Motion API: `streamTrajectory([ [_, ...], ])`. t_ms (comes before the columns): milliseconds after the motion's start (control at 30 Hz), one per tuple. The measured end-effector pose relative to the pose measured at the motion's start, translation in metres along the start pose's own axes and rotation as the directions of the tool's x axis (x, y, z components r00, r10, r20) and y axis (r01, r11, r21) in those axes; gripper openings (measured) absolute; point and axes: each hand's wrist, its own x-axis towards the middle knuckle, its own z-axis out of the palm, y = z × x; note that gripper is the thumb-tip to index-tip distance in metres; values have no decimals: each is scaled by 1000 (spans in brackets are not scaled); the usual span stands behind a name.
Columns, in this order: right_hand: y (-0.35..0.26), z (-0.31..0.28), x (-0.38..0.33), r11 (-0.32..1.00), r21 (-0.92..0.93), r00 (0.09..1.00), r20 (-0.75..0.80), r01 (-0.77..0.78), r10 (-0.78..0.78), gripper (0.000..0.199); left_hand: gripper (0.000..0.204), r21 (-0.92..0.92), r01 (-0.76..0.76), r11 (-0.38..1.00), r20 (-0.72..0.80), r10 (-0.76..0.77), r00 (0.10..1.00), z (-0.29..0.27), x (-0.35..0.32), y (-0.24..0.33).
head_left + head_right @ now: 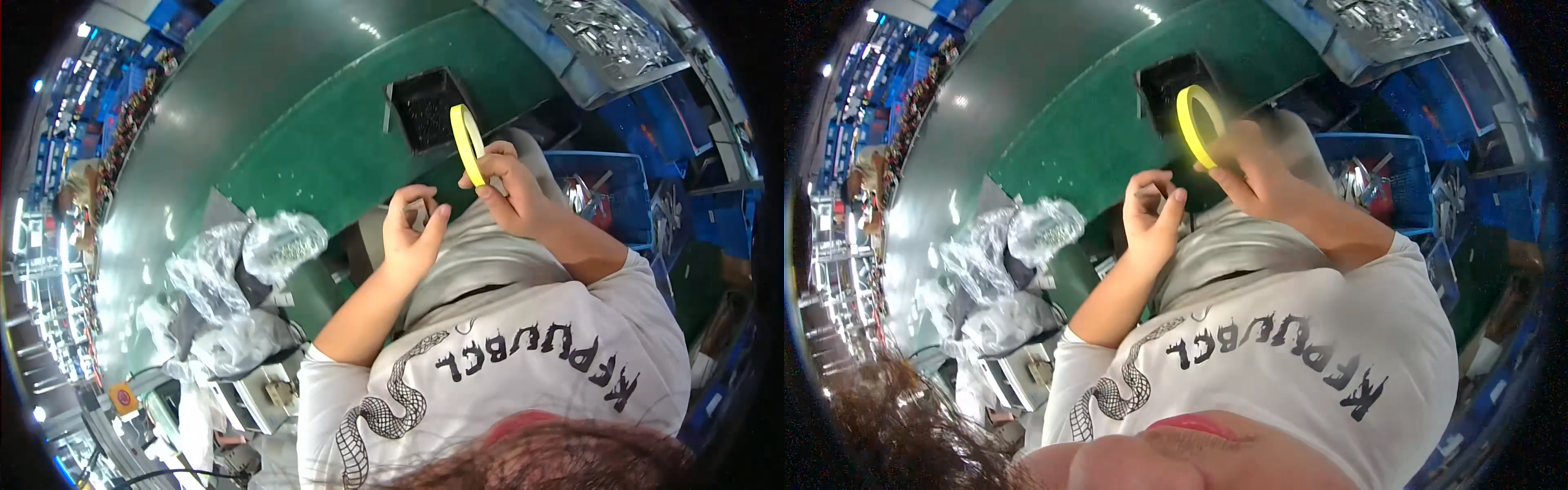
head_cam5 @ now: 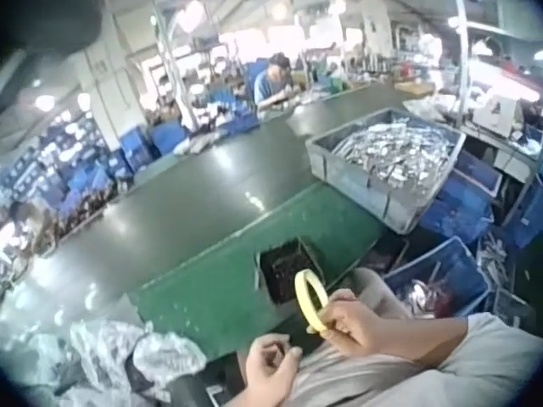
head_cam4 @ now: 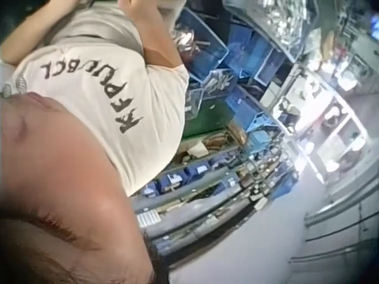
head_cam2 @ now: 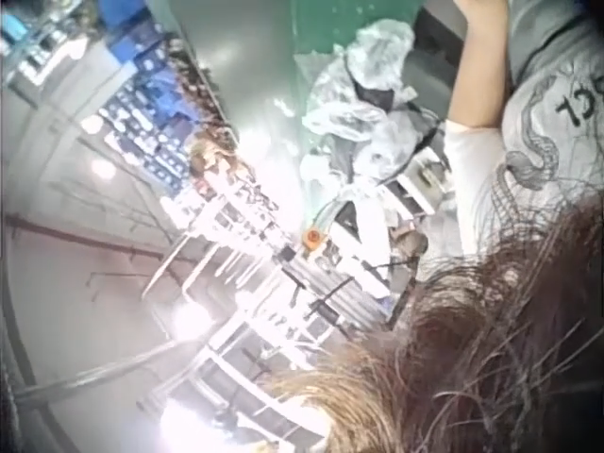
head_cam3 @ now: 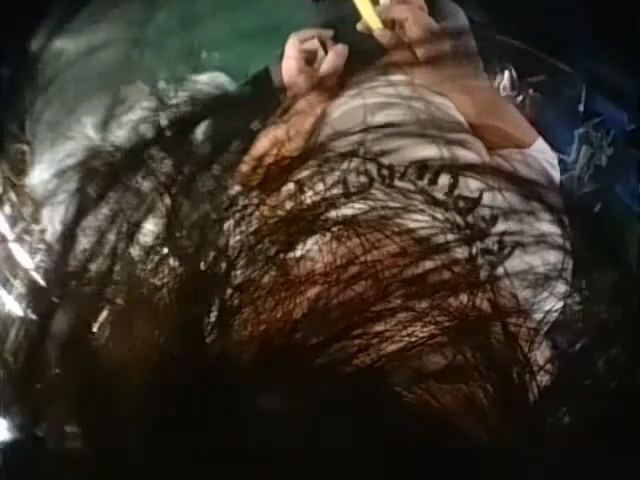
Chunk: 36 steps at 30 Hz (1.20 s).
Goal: Manually applying yellow circular stickers or rings onto small manufactured components on a factory assembly line.
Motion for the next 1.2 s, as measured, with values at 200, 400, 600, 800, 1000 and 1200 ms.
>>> streamTrajectory([
  [200,-1,14,-18,999,-11,992,121,39,-38,22,32,-37,-217,975,-22,216,976,-1,1,-3],
  [400,-8,14,-14,998,-49,975,220,39,-28,32,33,29,-371,928,20,370,929,-4,1,-2],
  [600,-7,19,-14,998,-36,978,204,58,-49,36,34,51,-432,900,3,433,902,-3,3,-5],
  [800,-5,19,-14,996,-50,977,205,69,-57,35,30,107,-479,871,45,476,878,-6,7,-3],
  [1000,0,23,-19,999,-24,988,151,36,-32,31,28,161,-474,866,31,476,879,-5,7,-1],
  [1200,0,23,-17,999,-28,988,154,27,-23,29,26,203,-500,842,33,505,863,-6,8,0],
])
